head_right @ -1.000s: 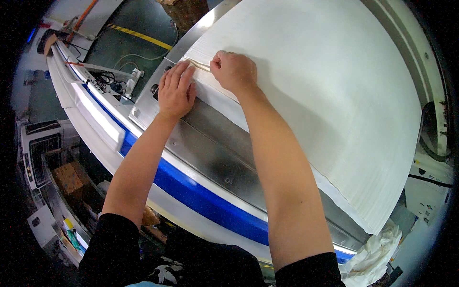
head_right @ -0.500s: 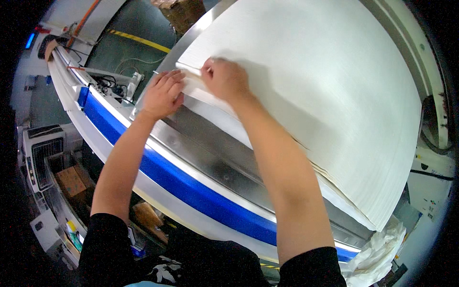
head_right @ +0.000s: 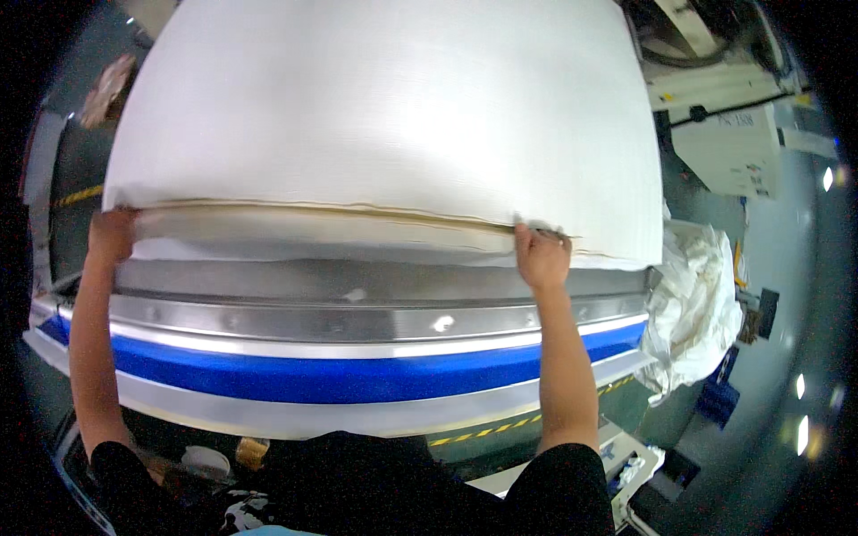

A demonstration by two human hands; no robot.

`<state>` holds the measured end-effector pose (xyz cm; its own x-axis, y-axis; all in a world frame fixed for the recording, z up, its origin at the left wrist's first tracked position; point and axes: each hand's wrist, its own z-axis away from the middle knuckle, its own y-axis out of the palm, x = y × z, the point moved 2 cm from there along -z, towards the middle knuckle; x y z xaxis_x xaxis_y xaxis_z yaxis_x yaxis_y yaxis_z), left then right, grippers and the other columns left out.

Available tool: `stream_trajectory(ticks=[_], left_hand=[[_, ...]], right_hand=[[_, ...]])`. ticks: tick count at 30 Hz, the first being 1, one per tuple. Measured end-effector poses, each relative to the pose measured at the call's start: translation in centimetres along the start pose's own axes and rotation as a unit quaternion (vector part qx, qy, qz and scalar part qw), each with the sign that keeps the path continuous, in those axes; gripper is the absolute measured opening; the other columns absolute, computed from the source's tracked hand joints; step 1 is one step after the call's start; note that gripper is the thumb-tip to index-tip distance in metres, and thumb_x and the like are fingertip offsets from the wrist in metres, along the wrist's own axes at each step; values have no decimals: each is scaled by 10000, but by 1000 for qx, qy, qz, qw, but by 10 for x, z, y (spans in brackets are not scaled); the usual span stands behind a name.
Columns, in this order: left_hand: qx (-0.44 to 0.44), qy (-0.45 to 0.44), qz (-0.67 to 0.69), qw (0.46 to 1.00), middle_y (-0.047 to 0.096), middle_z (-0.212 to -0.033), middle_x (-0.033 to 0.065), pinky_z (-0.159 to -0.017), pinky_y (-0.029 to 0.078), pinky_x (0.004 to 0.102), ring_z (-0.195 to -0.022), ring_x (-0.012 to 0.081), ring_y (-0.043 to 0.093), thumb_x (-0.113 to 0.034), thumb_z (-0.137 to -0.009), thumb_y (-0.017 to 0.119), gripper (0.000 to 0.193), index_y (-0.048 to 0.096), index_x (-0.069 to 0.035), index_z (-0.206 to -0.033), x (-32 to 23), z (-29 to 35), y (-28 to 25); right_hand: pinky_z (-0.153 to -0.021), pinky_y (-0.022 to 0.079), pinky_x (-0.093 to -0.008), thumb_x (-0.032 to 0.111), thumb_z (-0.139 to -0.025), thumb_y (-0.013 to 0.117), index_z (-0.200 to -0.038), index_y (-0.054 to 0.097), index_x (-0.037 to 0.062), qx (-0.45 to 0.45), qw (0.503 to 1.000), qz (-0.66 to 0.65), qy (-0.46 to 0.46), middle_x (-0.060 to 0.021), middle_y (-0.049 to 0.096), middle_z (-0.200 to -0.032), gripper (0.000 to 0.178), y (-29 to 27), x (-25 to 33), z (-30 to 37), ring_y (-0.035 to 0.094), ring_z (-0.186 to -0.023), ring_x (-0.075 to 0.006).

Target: The person repeatedly folds a large white sheet of paper in half on a metal workbench. They align the edges, crease the fold, and then unfold the sheet to repeat the process multiple times.

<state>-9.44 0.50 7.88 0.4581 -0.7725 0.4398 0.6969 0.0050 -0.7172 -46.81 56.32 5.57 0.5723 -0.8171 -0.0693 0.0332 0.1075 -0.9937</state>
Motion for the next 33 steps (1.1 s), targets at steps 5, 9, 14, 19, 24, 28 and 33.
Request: stream_trajectory(ticks=[5,9,14,19,24,28,33], left_hand=[[-139,39,-12,990,630,-972,114,-855,450,408,-959,294,597,-9,-764,574,269,650,-104,-1005,32,-37,67],[-184,-15,34,982,627,-954,189,-749,486,451,-897,382,603,-19,-854,481,206,637,-37,-988,61,-60,107],[-218,21,-1,976,621,-970,210,-757,478,453,-925,384,592,-52,-888,420,226,600,5,-1012,112,-74,145],[-242,19,15,970,611,-955,211,-784,454,437,-913,391,569,-76,-898,386,236,597,23,-935,107,-70,151],[-71,-20,-62,995,599,-1073,155,-864,443,388,-978,296,558,-59,-879,378,295,581,-21,-1089,107,-64,141],[-95,-41,-37,994,634,-1024,136,-892,427,406,-985,318,579,-77,-836,434,270,642,-77,-1008,53,-22,74],[-107,-72,1,992,632,-1110,86,-947,395,382,-1031,291,580,-87,-844,422,332,641,-159,-1083,27,38,-24]], right_hand=[[-1033,288,-462,443,-965,253,-864,698,88,31,996,36,79,-164,665,-858,578,4,-165,-5,612,-903,-302],[-1087,214,-469,493,-958,140,-948,689,93,115,978,68,161,-172,647,-1005,679,4,-253,-12,581,-1018,-304],[-1033,321,-434,442,-933,247,-1078,639,94,200,956,105,187,-155,631,-1082,544,15,-364,-14,566,-1062,-315],[-883,468,-416,242,-833,465,-1143,599,109,253,943,159,150,-171,615,-1106,363,1,-374,-16,583,-1017,-341],[-838,495,-396,155,-806,518,-1134,603,171,217,931,230,184,-99,631,-1063,339,33,-406,0,605,-992,-286],[-848,484,-396,105,-784,493,-1171,600,203,212,938,185,200,-113,637,-1085,414,-22,-381,0,619,-964,-293],[-861,465,-405,123,-790,519,-1124,631,194,154,962,171,149,-115,642,-1076,359,-58,-419,18,609,-983,-303]])
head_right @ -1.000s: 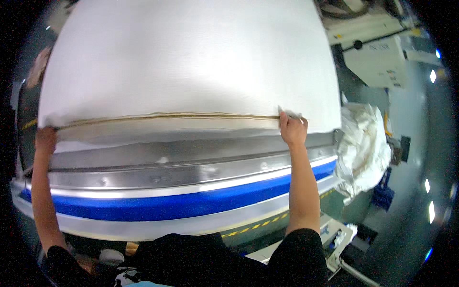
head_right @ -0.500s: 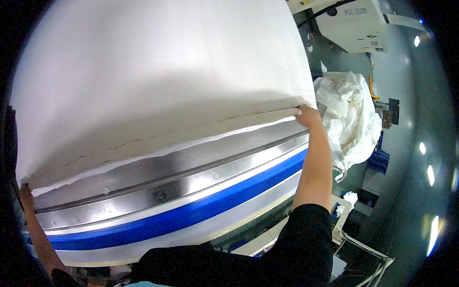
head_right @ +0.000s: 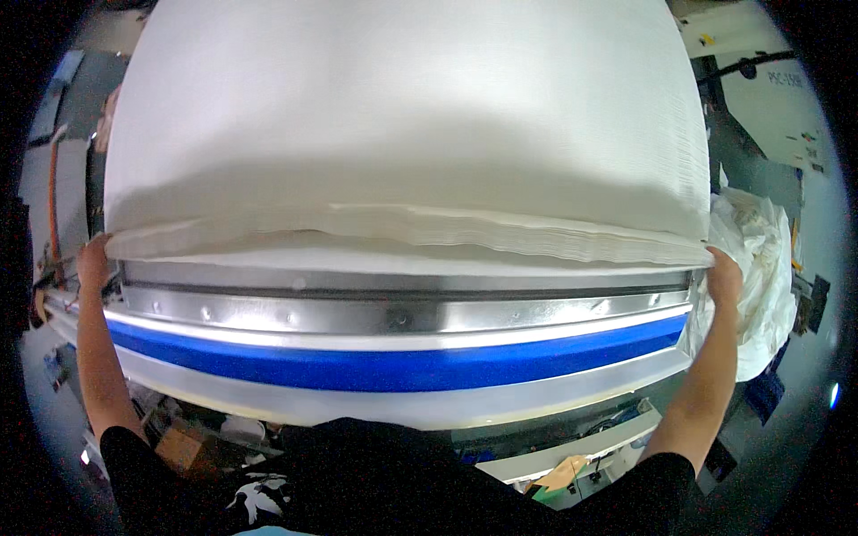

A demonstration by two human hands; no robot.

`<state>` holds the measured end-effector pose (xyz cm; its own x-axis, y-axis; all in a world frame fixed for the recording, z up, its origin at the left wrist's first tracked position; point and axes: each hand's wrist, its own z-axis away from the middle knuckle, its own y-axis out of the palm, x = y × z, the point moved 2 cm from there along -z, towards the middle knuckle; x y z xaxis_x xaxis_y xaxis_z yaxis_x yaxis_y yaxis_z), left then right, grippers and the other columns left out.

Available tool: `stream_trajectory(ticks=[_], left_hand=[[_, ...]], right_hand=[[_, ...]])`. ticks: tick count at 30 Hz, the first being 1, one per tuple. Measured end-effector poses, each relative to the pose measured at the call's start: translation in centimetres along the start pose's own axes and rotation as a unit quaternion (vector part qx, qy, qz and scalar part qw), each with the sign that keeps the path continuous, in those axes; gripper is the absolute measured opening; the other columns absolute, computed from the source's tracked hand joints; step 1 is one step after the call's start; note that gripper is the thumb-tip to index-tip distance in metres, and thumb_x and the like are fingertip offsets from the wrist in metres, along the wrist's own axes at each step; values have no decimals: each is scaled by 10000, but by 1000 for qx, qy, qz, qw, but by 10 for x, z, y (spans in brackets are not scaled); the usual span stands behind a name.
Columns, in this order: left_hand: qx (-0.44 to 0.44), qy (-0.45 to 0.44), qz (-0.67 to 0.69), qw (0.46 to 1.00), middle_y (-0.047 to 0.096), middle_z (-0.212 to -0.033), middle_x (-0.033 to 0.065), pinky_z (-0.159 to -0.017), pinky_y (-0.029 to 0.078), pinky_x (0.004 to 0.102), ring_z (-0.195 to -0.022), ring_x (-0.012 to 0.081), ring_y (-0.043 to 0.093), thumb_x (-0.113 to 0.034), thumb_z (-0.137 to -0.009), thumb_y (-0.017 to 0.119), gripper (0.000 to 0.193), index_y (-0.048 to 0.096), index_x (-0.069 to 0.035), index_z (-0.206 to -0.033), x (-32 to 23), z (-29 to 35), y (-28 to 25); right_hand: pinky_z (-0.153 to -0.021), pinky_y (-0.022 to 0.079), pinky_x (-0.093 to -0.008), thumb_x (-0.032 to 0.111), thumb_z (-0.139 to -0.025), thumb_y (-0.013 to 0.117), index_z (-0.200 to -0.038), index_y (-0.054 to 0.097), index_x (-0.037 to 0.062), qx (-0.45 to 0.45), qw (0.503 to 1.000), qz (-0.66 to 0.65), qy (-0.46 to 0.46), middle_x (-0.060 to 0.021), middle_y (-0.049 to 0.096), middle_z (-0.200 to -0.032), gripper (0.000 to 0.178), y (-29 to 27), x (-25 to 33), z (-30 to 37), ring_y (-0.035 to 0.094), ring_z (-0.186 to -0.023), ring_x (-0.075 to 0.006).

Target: The person repeatedly folds a large white sheet of paper in half on a metal workbench. They align the edges, crease the fold, and then unfold the sheet to repeat the process multiple times.

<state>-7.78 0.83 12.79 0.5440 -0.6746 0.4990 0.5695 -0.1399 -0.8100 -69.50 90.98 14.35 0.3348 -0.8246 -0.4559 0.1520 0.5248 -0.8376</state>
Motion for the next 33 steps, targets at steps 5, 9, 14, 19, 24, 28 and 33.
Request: stream_trajectory(ticks=[5,9,14,19,24,28,33], left_hand=[[-23,54,0,998,642,-1044,102,-911,405,429,-965,333,585,-57,-814,474,292,634,-127,-1047,55,35,-20],[51,64,-24,996,639,-1036,99,-972,380,434,-1000,302,579,-25,-790,479,312,639,-130,-1036,75,79,0],[247,93,-105,959,634,-1067,79,-1018,348,450,-1055,250,570,-63,-770,513,308,648,-151,-1032,60,131,63],[352,159,-199,901,667,-991,77,-955,405,459,-999,262,611,-91,-725,591,212,700,-140,-900,41,165,126],[393,178,-228,873,682,-968,93,-817,487,409,-965,251,636,-107,-732,611,163,709,-116,-861,15,165,144],[382,142,-198,891,675,-1020,95,-797,497,397,-981,258,635,-127,-765,597,182,711,-110,-905,-4,159,148],[352,75,-210,909,661,-1094,67,-797,478,435,-1025,251,625,-222,-866,527,246,687,-132,-1031,11,146,172]], right_hand=[[-831,466,-420,192,-826,551,-1119,624,117,-25,997,-29,-63,-201,638,-1016,311,-27,-33,35,600,-971,-363],[-830,464,-426,120,-768,596,-1098,629,153,16,996,-18,-87,-134,644,-1049,333,-5,-59,76,598,-966,-336],[-835,482,-403,91,-729,576,-1014,668,186,110,986,44,-120,-86,667,-979,314,42,-50,123,620,-912,-298],[-814,489,-401,126,-752,555,-970,682,162,208,955,134,-164,-82,672,-933,255,71,-22,157,626,-890,-289],[-794,485,-428,194,-814,524,-919,679,136,267,927,200,-170,-90,667,-904,196,100,-12,169,627,-873,-293],[-775,480,-447,223,-835,511,-890,677,127,254,924,205,-200,-101,664,-890,200,119,-16,164,623,-874,-300],[-763,477,-457,197,-825,487,-833,672,108,244,916,225,-225,-114,653,-883,205,150,-43,167,616,-874,-309]])
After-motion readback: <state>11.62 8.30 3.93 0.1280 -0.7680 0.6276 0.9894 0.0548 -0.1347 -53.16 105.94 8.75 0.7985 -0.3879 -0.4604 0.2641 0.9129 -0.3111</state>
